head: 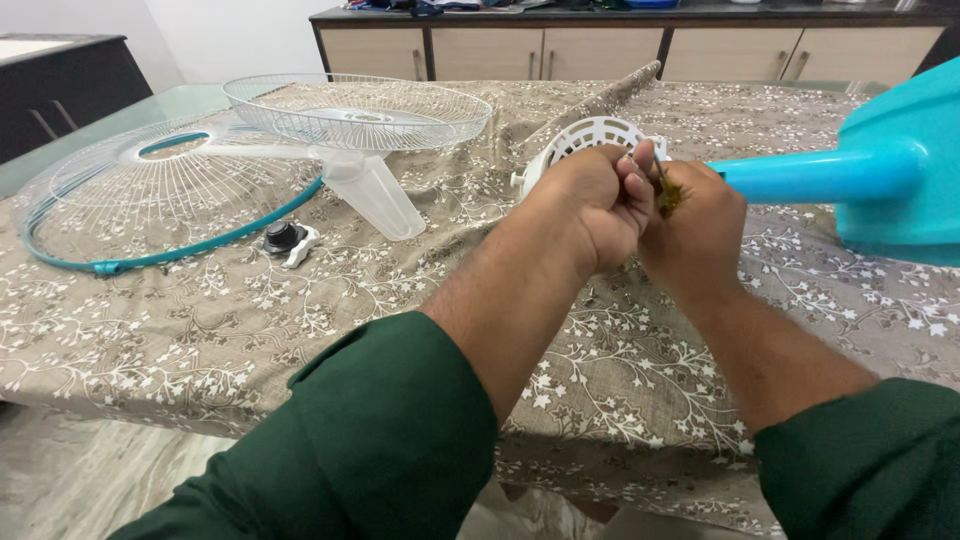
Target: The person uses a yellow screwdriver to remove screws from the back cover of a blue and white electric fan, then detaches the cover. They continue to unscrew and remove the motor housing from the fan body, placing the removed parts on the table.
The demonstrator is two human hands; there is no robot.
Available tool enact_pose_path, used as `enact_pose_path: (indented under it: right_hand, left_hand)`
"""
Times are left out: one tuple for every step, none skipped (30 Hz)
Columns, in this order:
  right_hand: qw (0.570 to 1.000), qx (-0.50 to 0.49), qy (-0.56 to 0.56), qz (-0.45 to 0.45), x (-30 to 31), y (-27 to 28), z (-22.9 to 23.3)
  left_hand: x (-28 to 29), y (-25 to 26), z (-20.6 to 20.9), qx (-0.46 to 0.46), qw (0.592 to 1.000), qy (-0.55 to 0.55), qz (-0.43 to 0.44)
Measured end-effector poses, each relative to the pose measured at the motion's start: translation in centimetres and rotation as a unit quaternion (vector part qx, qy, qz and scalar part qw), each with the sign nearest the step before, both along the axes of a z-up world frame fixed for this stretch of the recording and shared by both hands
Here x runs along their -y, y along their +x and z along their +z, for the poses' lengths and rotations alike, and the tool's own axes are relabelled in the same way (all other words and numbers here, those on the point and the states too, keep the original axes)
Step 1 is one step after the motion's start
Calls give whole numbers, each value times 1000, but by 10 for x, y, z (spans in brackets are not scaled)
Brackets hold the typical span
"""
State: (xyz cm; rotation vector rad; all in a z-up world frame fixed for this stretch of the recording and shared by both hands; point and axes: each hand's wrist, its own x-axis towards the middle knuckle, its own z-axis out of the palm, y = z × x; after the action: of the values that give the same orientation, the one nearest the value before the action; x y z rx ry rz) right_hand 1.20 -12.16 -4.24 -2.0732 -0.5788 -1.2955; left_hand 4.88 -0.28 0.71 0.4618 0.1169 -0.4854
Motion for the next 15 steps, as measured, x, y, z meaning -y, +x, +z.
enact_pose_path:
  right_hand:
    - [1000, 12, -10, -8, 1, 2, 2]
    - [999, 23, -19, -16, 2, 4, 3]
    - [999, 34, -29, -25, 3, 6, 4]
    - [998, 37, -47, -35, 5, 8, 5]
    - [996, 41, -66, -45, 8, 11, 7]
    - [994, 45, -84, -54, 9, 13, 8]
    - [994, 58, -89, -29, 11, 14, 8]
    - [993, 73, -93, -4, 13, 15, 8]
    - [991, 87, -97, 21, 15, 16, 9]
    - [994, 70, -80, 25, 17, 17, 10]
    - [996, 54, -62, 29, 19, 19, 12]
    - [998, 36, -45, 33, 21, 20, 14]
    - [997, -10, -2, 72, 22, 21, 17]
    - [991, -57, 40, 110, 24, 22, 21]
    - [980, -103, 82, 148, 24, 24, 25]
  left_hand:
    - [-1, 0, 1, -1, 1000, -7, -3]
    - [-1, 0, 1, 1, 1000, -4, 0]
    - [-2, 0, 2, 2, 1000, -1, 3]
    - [-2, 0, 1, 2, 1000, 0, 5]
    - [-1, -1, 0, 8, 1000, 5, 3]
    - [-2, -1, 0, 13, 1000, 10, 2]
    - [-3, -1, 0, 19, 1000, 15, 1]
    - [-3, -1, 1, 17, 1000, 20, 6]
    - [-3, -1, 1, 14, 1000, 25, 10]
    - [-2, -1, 1, 12, 999, 30, 15]
    - [-2, -1, 2, 24, 999, 32, 7]
    - [-2, -1, 2, 35, 999, 35, -1]
    - [-3, -2, 3, 46, 998, 37, -9]
    - [-3, -4, 3, 46, 998, 51, -3]
    - [-3, -6, 4, 46, 997, 65, 4]
